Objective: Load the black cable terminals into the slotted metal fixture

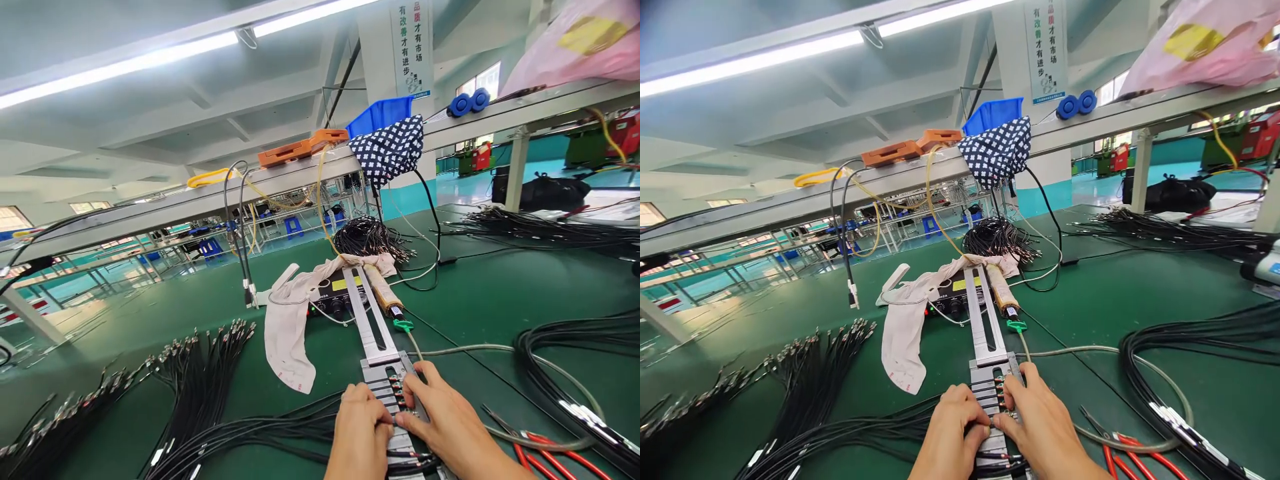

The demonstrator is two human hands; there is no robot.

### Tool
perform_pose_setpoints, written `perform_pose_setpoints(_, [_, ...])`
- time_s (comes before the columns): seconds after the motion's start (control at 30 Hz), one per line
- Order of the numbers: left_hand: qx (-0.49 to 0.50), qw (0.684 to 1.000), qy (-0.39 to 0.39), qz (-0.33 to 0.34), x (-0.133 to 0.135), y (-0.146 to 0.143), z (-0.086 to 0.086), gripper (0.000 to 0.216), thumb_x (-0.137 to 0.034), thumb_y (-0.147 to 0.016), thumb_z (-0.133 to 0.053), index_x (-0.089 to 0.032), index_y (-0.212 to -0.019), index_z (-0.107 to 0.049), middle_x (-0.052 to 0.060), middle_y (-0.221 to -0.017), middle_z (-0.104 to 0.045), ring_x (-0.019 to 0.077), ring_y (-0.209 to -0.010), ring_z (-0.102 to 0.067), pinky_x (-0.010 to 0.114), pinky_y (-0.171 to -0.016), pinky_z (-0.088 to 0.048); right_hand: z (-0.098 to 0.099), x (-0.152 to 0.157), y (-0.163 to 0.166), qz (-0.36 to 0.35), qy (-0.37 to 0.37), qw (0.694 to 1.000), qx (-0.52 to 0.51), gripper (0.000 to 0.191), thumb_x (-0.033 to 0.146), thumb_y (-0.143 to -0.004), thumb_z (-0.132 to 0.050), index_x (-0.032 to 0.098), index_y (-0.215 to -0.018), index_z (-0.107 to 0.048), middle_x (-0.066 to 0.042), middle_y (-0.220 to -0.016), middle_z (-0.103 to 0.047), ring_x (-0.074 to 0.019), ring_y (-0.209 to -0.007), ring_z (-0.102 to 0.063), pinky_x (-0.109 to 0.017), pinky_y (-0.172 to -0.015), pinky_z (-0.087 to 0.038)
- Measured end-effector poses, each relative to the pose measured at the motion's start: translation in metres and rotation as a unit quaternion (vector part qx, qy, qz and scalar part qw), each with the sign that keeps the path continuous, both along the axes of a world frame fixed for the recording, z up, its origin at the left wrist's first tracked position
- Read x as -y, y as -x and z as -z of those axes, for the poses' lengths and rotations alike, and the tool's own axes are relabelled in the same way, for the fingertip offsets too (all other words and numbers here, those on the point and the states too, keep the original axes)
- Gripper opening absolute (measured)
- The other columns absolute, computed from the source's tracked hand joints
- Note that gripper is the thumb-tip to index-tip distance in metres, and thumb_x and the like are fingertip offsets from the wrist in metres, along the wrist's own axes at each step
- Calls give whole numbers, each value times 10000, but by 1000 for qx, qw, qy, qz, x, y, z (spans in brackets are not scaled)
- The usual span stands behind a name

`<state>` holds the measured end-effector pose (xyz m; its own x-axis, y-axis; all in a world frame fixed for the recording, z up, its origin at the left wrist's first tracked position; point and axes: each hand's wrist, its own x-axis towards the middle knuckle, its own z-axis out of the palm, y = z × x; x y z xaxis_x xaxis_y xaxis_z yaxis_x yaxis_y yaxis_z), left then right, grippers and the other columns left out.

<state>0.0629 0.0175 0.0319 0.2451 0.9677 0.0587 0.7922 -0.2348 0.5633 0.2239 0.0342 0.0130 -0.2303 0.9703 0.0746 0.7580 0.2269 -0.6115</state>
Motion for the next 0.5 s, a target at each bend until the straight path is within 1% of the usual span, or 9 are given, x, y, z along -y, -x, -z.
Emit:
perform_pose_setpoints(0.07, [-107, 993, -34, 28, 3, -2, 9, 269, -68, -793, -469, -163, -790, -720, 103, -915, -636, 255, -902, -555, 377, -811, -412, -1, 0, 0, -4, -6, 1000, 17, 95, 197, -781, -568, 227, -818, -487, -83, -1107, -495, -221, -806, -601, -330, -686, -438])
perform_pose_setpoints(0.13, [-174, 984, -41, 22, 7, -3, 24, 327, -84, -855, -398, -149, -915, -713, 138, -985, -649, 276, -916, -576, 365, -769, -439, -4, 0, 0, -1, -3, 999, 36, 113, 203, -783, -585, 223, -830, -484, -87, -1102, -494, -231, -828, -599, -337, -693, -437])
perform_pose_setpoints(0.17, [-184, 982, -37, 10, 10, -4, 32, 355, -87, -874, -365, -147, -1000, -692, 142, -1019, -654, 274, -912, -590, 359, -766, -448, -5, 0, 0, 1, 0, 999, 45, 120, 207, -785, -594, 222, -831, -484, -86, -1093, -496, -233, -833, -597, -339, -697, -436])
perform_pose_setpoints(0.23, [-169, 985, -26, -8, 16, -4, 46, 409, -82, -892, -314, -152, -1145, -628, 139, -1096, -649, 261, -917, -612, 348, -789, -460, -9, 0, 0, 3, 4, 998, 59, 129, 211, -792, -606, 219, -837, -485, -80, -1069, -500, -231, -835, -592, -337, -701, -435])
perform_pose_setpoints(0.3, [-149, 988, -25, -2, 21, -1, 52, 438, -73, -892, -296, -155, -1217, -578, 138, -1150, -637, 253, -954, -618, 341, -836, -461, -12, 1, 1, 5, 5, 998, 65, 131, 208, -799, -609, 216, -849, -488, -74, -1044, -501, -227, -830, -587, -333, -702, -432])
perform_pose_setpoints(0.37, [-146, 988, -41, 21, 22, 6, 51, 432, -83, -892, -314, -160, -1238, -562, 133, -1169, -632, 241, -1002, -610, 328, -883, -457, -14, 2, 1, 8, 7, 998, 63, 126, 195, -799, -603, 213, -848, -489, -70, -1032, -499, -219, -819, -583, -328, -702, -430])
perform_pose_setpoints(0.43, [-150, 986, -48, 58, 20, 16, 43, 435, -65, -860, -353, -183, -1207, -585, 105, -1134, -647, 212, -999, -611, 280, -861, -472, -14, 2, 1, 8, 8, 999, 47, 129, 181, -779, -602, 216, -827, -488, -60, -1027, -496, -206, -803, -581, -320, -705, -426])
perform_pose_setpoints(0.5, [-139, 986, -40, 84, 17, 27, 33, 468, -14, -767, -406, -211, -1132, -622, 71, -1091, -656, 177, -950, -619, 228, -810, -482, -14, 1, -2, 4, 2, 1000, 14, 133, 178, -752, -604, 222, -804, -489, -40, -1013, -492, -189, -779, -579, -308, -705, -419])
